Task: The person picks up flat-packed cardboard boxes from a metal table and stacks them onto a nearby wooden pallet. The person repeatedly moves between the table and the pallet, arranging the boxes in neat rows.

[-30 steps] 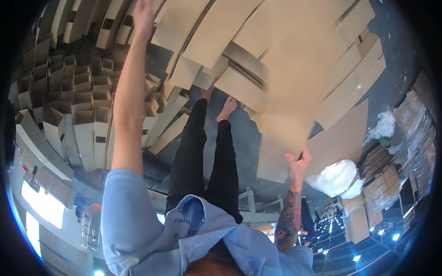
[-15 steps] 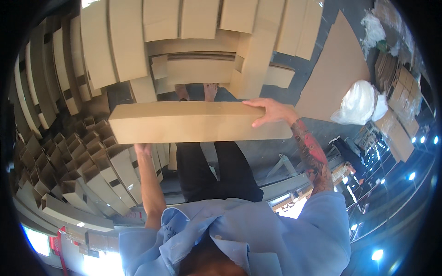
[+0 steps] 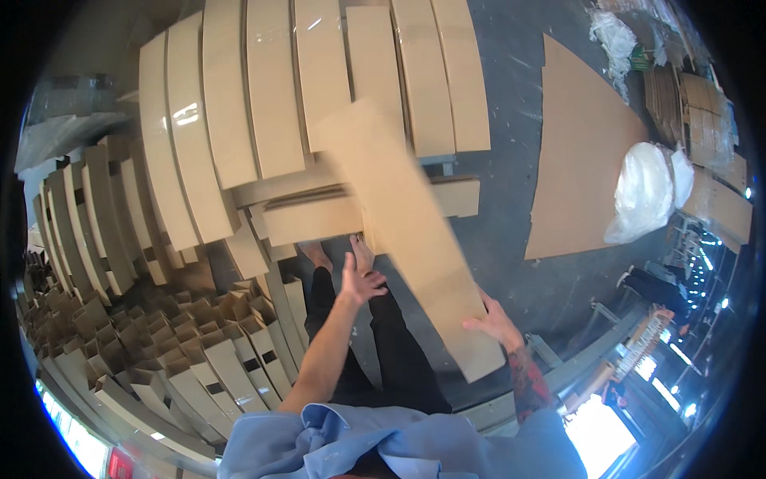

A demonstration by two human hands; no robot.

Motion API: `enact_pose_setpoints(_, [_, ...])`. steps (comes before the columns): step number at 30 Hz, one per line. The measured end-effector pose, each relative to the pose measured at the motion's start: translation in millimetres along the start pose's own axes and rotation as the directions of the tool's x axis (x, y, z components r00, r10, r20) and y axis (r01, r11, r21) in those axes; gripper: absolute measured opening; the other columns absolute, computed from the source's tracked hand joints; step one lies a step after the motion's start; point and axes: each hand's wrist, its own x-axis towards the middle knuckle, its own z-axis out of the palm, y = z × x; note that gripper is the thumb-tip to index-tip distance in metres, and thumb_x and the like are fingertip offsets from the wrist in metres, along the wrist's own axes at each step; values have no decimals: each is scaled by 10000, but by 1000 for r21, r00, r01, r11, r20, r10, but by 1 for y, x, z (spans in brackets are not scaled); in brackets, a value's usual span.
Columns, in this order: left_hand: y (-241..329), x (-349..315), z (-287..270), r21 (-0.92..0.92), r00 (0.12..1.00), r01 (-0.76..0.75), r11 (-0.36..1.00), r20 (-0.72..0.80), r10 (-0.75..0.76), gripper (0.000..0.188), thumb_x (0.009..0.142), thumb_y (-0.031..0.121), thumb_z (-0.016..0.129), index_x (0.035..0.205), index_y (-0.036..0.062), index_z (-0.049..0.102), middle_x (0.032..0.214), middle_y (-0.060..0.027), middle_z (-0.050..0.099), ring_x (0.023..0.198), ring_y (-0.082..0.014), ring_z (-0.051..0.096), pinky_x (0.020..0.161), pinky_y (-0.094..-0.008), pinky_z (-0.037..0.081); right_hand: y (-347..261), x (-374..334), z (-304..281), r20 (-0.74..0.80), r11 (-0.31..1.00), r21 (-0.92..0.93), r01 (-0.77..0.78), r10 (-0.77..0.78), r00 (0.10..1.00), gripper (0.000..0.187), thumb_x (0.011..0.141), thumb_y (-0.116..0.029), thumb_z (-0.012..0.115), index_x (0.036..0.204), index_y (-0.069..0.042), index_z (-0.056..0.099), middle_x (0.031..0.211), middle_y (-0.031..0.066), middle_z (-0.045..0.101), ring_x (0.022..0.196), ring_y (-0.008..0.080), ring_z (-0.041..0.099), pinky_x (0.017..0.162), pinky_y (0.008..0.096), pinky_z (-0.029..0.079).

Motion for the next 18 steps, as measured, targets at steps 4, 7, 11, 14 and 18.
enact_pose_setpoints(4, [-34, 21, 46, 6, 964, -129, 992, 234, 124, 996, 939, 703, 543, 1572, 4, 222, 1549, -200, 363, 1417, -329, 408, 1145, -588, 275, 99, -25, -3, -212, 892, 451, -13, 121, 970, 743, 778, -255, 812, 1394, 37, 515, 1269, 158, 645, 1186, 256, 624, 981, 390, 522])
enact_pose_setpoints(7, [-29, 37, 63, 76, 937, -242, 967, 278, 212, 833, 1004, 594, 522, 1531, -2, 275, 1542, -196, 367, 1389, -287, 439, 1120, -547, 318, 137, -31, 3, -322, 766, 642, 19, 248, 914, 675, 839, -251, 777, 1372, 55, 498, 1246, 170, 633, 1142, 265, 639, 941, 399, 547])
enact_pose_setpoints(11, [-17, 34, 94, 175, 922, -336, 925, 262, 285, 586, 1071, 437, 475, 1491, 48, 355, 1490, -171, 451, 1384, -277, 449, 1137, -520, 304, 175, -25, 5, -312, 689, 723, 48, 264, 913, 728, 856, -290, 780, 1399, 65, 448, 1257, 173, 613, 1123, 288, 645, 938, 409, 554])
enact_pose_setpoints(14, [-7, 36, 126, 225, 871, -474, 852, 264, 415, 492, 1106, 347, 409, 1488, 40, 364, 1473, -158, 488, 1374, -293, 484, 1173, -508, 304, 186, -23, 8, -340, 661, 748, 52, 315, 886, 696, 874, -294, 764, 1387, 68, 463, 1242, 172, 624, 1104, 286, 655, 930, 403, 557])
enact_pose_setpoints(18, [34, 55, 168, 223, 804, -585, 780, 287, 521, 474, 1122, 289, 363, 1493, -5, 336, 1505, -182, 462, 1348, -323, 525, 1195, -499, 318, 205, -14, 0, -258, 655, 752, 70, 195, 946, 643, 897, -285, 742, 1384, 45, 482, 1234, 146, 639, 1100, 271, 663, 930, 397, 557])
